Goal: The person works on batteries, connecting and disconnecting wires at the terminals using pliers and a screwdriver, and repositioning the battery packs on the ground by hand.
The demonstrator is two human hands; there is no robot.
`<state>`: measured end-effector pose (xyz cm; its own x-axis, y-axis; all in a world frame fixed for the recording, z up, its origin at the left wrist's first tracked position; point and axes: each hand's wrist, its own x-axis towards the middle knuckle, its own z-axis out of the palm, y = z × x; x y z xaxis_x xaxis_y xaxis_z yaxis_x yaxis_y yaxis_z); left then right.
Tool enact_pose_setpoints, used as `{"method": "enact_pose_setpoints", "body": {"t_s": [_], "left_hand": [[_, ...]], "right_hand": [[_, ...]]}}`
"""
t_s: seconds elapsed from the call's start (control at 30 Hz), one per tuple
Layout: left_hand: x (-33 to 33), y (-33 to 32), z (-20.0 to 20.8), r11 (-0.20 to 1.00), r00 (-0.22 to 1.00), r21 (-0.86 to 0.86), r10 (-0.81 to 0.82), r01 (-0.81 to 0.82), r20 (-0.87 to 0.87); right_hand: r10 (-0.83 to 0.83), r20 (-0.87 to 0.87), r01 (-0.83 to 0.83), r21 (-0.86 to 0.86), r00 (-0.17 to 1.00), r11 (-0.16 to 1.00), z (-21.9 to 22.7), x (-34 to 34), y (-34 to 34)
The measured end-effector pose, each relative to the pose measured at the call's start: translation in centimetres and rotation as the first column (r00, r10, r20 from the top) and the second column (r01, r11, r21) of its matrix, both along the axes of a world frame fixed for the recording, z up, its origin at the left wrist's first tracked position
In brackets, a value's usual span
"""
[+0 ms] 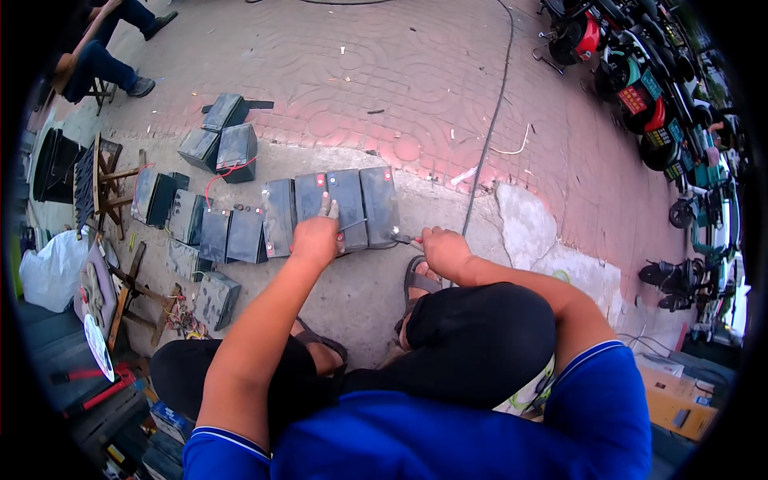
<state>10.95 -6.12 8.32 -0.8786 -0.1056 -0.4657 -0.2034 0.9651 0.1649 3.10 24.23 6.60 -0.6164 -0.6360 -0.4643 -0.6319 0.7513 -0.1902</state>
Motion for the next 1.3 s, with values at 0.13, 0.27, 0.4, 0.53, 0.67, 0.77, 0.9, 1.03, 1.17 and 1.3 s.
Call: {"method": "enact_pose_setpoints", "body": {"t_s": [0.13,0.27,0.4,0.53,0.67,0.77,0.9,1.03,1.17,1.3], "left_hand": [[0.4,-0.2,0.1,1.0,0.999,0.009,-0.001,0.001,-0.042],[0.3,-0.1,0.5,0.999,0.999,0.034,0.013,-0.011,-0.04],[-0.1,0.4,0.8,1.0,1.0,0.013,0.023,-0.023,-0.005],[0.8,-0.6,0.2,0.999,0.999,0.007,0.046,-0.046,-0.018],[0.2,-0.2,0.3,0.999,0.999,0.034,0.039,-0.038,-0.027],[0.6,0.0,0.4,0.999,0.997,0.032,0.041,-0.039,-0.066],[0.7,0.0,0.4,0.998,0.995,0.048,0.052,-0.048,-0.08],[0.7,-1.3,-0.1,0.998,0.994,0.027,0.053,-0.051,-0.091],[0.7,-0.2,0.2,0.998,0.994,0.057,0.039,-0.033,-0.106],[0.9,0.0,0.8,0.999,0.997,0.032,0.041,-0.039,-0.066]], "right_hand": [[-0.052,-0.141,0.016,-0.242,0.989,0.97,-2.8,1.9,0.8],[-0.306,0.034,0.29,-0.431,0.952,0.854,-4.9,4.4,1.0],[-0.321,0.339,0.447,-0.416,0.884,0.792,-4.1,5.1,2.2],[-0.266,0.744,0.682,-0.329,0.613,0.653,1.2,3.8,0.7],[-0.226,0.271,0.348,-0.6,0.936,0.72,2.0,2.9,0.1],[-0.309,0.349,0.389,-0.184,0.885,0.903,1.6,0.7,-0.7],[-0.002,-0.013,-0.005,-0.497,1.0,0.868,1.0,1.9,0.1],[-0.308,0.227,0.371,-0.339,0.924,0.864,2.8,1.3,-2.7],[-0.15,0.283,0.156,0.003,0.947,0.988,1.0,-0.6,-1.7],[-0.114,-0.074,0.063,-0.493,0.991,0.868,1.0,-0.5,-1.3]]}}
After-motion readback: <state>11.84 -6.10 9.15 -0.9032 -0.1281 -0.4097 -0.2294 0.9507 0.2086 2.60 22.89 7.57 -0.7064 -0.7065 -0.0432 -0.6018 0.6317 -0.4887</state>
